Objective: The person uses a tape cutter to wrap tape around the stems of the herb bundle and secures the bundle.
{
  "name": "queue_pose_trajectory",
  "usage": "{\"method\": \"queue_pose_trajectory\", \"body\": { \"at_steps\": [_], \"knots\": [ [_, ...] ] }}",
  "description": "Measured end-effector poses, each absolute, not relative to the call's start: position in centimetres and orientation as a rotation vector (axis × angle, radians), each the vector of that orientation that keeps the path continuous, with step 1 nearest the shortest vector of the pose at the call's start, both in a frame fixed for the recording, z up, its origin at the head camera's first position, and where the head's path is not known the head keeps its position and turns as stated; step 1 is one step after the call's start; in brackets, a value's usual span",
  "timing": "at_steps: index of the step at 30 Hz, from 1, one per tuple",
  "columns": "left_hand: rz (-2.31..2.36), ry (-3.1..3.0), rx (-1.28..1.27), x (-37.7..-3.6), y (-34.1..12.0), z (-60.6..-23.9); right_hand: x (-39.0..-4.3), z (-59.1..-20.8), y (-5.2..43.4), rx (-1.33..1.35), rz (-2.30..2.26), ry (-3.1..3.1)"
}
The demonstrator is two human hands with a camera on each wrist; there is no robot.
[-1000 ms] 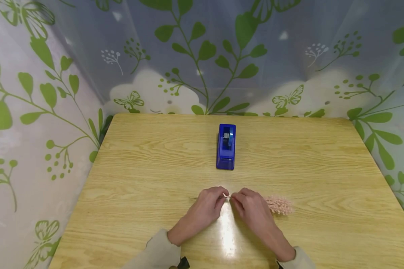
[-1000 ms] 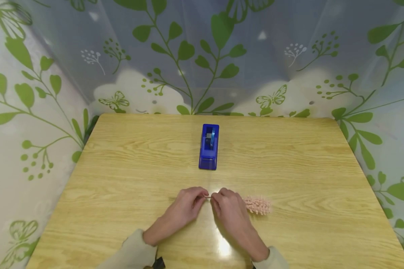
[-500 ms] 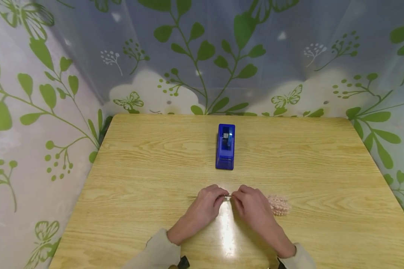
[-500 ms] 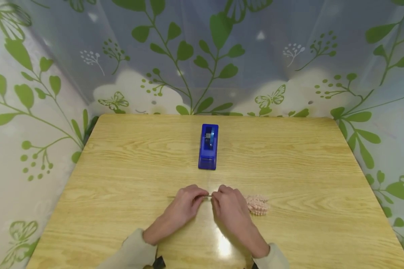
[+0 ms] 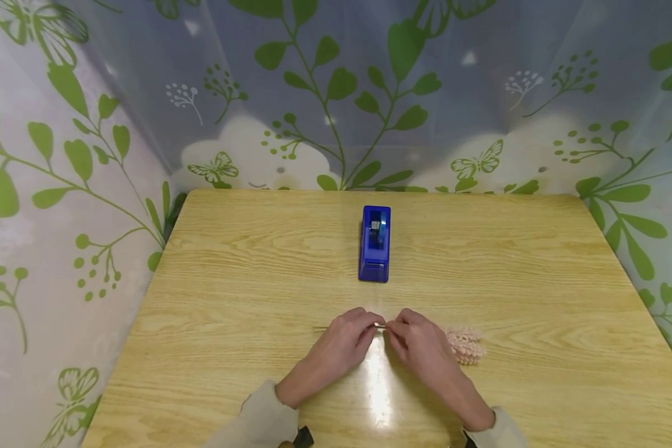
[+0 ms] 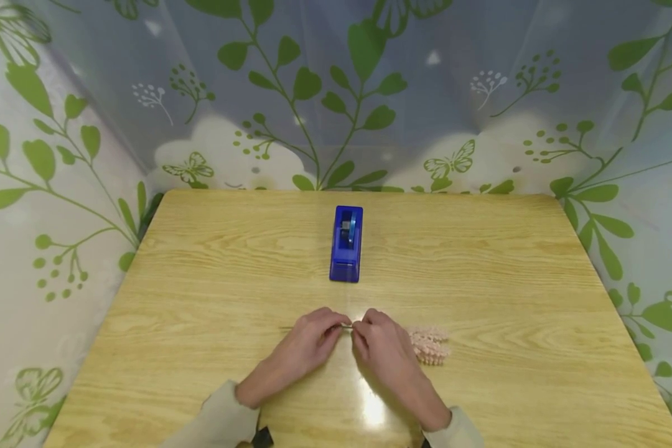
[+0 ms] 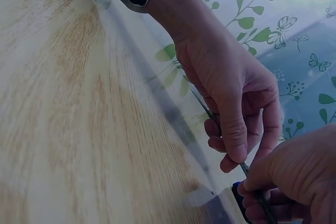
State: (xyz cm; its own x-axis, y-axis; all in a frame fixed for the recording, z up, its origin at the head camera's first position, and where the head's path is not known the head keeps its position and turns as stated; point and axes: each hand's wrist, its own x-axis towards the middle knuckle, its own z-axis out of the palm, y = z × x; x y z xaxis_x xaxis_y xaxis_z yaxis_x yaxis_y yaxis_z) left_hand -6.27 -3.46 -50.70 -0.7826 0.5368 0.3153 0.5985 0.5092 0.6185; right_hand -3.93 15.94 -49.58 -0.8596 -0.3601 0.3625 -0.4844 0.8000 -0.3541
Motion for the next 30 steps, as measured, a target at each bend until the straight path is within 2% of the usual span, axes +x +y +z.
{"method": "queue_pose_trajectory", "body": {
  "at_steps": [9, 17, 30],
  "knots": [
    [-1.264, -2.678, -0.991, -6.7, -3.5, -50.5, -3.9, -49.8, 15.9, 0.693, 0.593, -2.617],
    [-1.246, -2.686, -0.978, -6.8, -3.6, -50.3, -4.2, -49.3, 15.9, 0.663, 0.903, -2.866],
    [-1.238, -2.703, -0.947, -6.5, -3.5, -50.5, -5.0, -49.2, 16.4, 0.739, 0.846, -2.809]
  ]
}}
